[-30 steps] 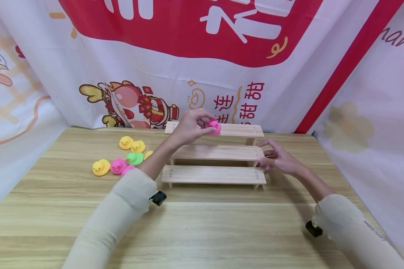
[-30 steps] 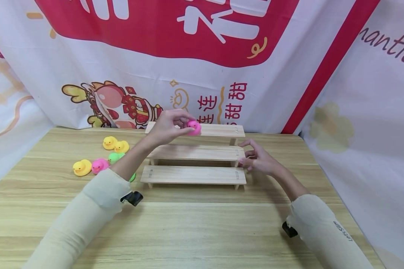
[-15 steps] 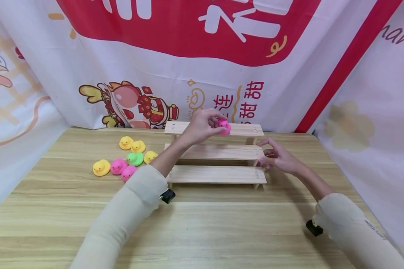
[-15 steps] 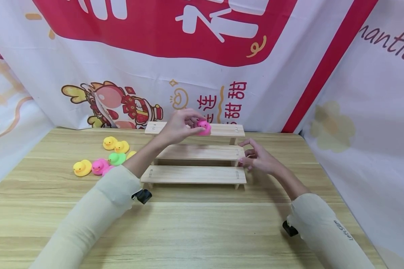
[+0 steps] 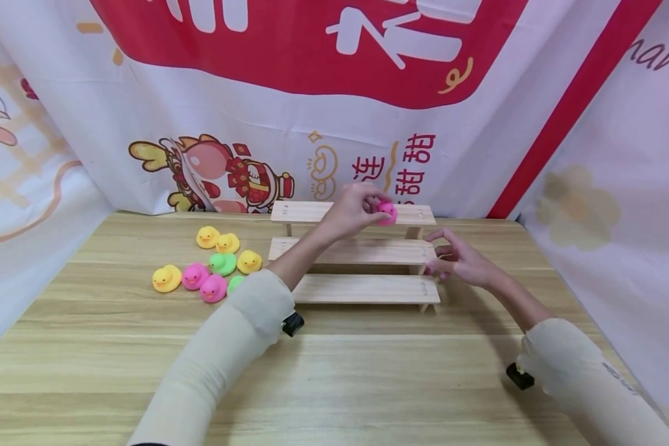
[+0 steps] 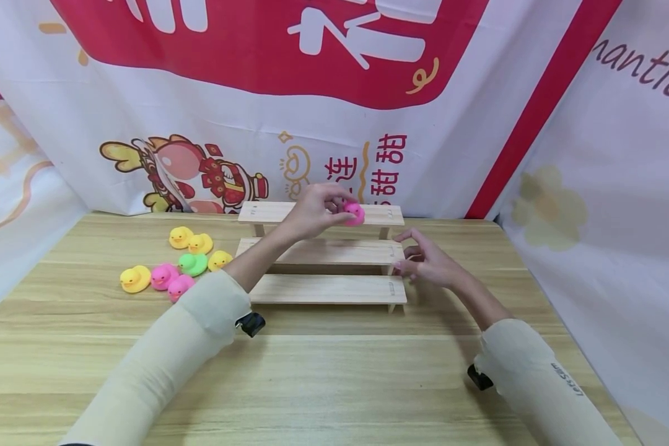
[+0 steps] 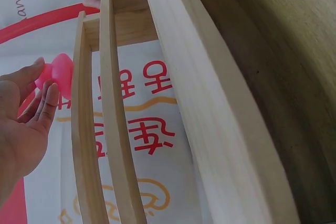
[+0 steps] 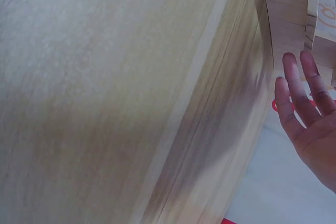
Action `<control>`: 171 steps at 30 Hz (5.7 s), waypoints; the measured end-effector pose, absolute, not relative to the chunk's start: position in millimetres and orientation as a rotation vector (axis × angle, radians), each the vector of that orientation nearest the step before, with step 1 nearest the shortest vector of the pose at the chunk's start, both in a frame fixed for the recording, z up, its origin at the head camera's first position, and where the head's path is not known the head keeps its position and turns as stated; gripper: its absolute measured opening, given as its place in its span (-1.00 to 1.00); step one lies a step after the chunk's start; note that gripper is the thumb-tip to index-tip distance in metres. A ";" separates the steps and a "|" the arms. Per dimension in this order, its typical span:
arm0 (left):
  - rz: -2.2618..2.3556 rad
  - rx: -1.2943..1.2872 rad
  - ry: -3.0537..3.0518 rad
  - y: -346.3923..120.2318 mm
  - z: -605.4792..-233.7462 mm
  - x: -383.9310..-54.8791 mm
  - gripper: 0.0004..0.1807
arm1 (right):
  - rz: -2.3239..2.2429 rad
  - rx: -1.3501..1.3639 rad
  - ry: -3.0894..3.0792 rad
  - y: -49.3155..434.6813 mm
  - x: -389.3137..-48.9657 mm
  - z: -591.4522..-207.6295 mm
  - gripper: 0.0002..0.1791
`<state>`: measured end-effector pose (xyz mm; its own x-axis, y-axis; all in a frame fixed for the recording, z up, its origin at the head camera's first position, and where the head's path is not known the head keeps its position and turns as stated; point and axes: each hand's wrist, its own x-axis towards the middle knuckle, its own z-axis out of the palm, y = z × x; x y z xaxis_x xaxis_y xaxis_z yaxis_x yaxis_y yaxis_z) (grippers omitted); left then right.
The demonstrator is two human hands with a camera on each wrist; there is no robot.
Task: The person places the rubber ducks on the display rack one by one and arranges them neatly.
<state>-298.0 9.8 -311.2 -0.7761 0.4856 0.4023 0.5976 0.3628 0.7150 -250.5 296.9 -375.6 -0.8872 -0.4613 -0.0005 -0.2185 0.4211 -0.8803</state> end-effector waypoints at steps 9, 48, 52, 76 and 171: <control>-1.394 -0.994 -2.504 17.3 -309.5 -299.3 -0.70 | -1.431 -0.656 2.429 297.4 -252.5 -375.2 -0.50; -1.319 -1.033 -2.495 51.1 -313.7 -310.4 -0.66 | -1.415 -0.623 2.396 292.8 -252.6 -372.0 -0.52; -1.327 -1.018 -2.499 52.1 -313.5 -310.9 -0.66 | -1.421 -0.626 2.388 293.1 -253.1 -372.2 -0.52; -1.340 -0.991 -2.502 40.7 -311.4 -306.0 -0.51 | -1.380 -0.619 2.420 293.8 -252.9 -371.1 -0.53; -0.839 -0.314 -3.015 -285.9 -362.2 -295.2 -0.62 | -1.355 -0.652 2.438 295.5 -253.7 -370.1 -0.54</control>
<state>-295.2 -285.9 -362.2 -0.9800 0.1925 0.0496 0.1904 0.8377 0.5118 -253.7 295.5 -370.1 -0.8601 -0.5097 -0.0217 -0.2507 0.4594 -0.8521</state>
